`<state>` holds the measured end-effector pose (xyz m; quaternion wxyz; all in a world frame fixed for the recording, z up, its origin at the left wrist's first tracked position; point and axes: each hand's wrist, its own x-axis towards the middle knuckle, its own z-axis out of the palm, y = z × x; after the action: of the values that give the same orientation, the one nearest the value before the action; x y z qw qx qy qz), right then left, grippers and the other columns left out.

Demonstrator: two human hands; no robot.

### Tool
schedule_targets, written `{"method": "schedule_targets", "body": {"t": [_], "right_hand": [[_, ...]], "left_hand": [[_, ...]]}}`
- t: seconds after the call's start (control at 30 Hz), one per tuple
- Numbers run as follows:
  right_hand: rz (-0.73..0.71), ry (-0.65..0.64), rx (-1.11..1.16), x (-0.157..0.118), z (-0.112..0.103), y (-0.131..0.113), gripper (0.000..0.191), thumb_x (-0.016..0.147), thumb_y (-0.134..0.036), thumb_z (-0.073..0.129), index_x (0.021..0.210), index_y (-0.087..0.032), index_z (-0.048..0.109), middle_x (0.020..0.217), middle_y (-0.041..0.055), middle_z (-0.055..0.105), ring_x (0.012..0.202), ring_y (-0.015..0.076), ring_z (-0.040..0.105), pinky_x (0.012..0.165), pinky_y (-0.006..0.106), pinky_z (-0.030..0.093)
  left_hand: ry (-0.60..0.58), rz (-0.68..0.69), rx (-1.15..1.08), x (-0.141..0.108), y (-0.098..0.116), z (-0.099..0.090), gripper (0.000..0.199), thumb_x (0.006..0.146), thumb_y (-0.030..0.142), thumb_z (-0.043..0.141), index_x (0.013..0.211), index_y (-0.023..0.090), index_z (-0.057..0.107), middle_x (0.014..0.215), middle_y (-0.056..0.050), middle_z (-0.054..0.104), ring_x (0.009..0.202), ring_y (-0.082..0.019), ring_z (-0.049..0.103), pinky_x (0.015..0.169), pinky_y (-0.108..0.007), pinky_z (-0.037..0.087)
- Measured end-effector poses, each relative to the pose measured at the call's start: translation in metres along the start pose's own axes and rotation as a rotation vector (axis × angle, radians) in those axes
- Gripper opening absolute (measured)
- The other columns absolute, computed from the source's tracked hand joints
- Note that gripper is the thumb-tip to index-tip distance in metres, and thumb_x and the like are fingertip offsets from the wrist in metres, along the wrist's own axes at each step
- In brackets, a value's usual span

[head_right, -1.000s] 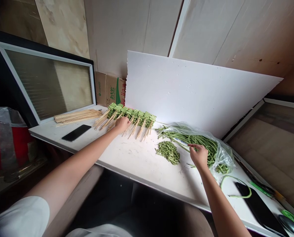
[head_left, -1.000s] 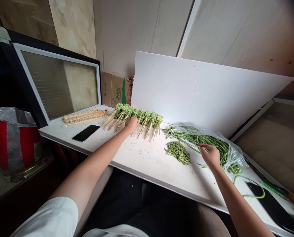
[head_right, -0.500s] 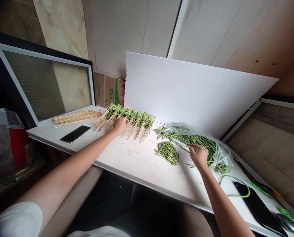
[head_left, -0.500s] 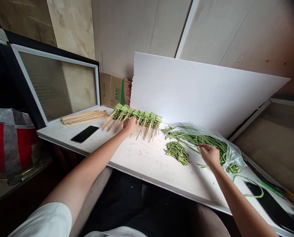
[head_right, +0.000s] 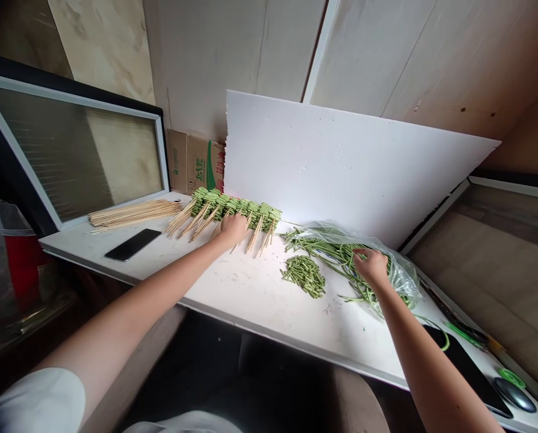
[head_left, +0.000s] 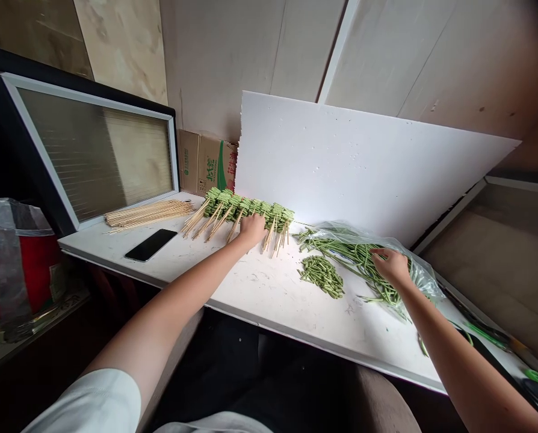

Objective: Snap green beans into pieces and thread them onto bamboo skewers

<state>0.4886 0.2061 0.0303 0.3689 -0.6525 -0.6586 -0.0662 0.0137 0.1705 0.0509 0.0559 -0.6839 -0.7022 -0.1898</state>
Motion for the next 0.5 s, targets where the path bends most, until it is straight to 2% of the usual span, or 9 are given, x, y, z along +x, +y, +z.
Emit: {"method": "schedule_targets", "body": {"t": [0.13,0.3,0.4,0.5], "right_hand": [[0.007,-0.069,-0.018,-0.002,-0.004,-0.006,0.029,0.077,-0.027,0.06,0.091,-0.016,0.083,0.088,0.0146,0.076,0.1,0.0335,0.067,0.106,0.053,0.045],[0.003,-0.099,-0.01,-0.012,-0.009,-0.01,0.034,0.078,-0.03,0.059,0.095,-0.017,0.085,0.1,0.0166,0.078,0.113,0.0369,0.066,0.114,0.058,0.042],[0.039,-0.116,-0.012,-0.017,-0.01,-0.011,0.035,0.08,-0.03,0.057,0.096,-0.017,0.085,0.104,0.0168,0.079,0.109,0.0357,0.068,0.113,0.057,0.043],[0.055,-0.116,0.001,-0.021,-0.012,-0.013,0.035,0.079,-0.03,0.056,0.095,-0.017,0.084,0.098,0.0157,0.078,0.102,0.0339,0.07,0.106,0.052,0.049]], "left_hand": [[-0.042,-0.04,0.037,0.008,0.005,0.013,0.018,0.094,0.019,0.068,0.105,0.008,0.078,0.114,-0.025,0.075,0.1,-0.031,0.072,0.089,-0.037,0.053],[-0.08,-0.063,0.061,0.01,0.0,0.02,0.016,0.093,0.009,0.066,0.103,0.009,0.078,0.106,-0.022,0.078,0.103,-0.028,0.074,0.091,-0.033,0.054],[-0.099,-0.078,0.067,0.012,-0.002,0.02,0.014,0.089,0.005,0.069,0.099,0.009,0.078,0.106,-0.022,0.078,0.102,-0.028,0.075,0.089,-0.033,0.055],[-0.116,-0.096,0.058,0.014,-0.002,0.019,0.014,0.084,0.005,0.075,0.096,0.01,0.078,0.104,-0.021,0.078,0.101,-0.029,0.076,0.086,-0.033,0.055]]}}
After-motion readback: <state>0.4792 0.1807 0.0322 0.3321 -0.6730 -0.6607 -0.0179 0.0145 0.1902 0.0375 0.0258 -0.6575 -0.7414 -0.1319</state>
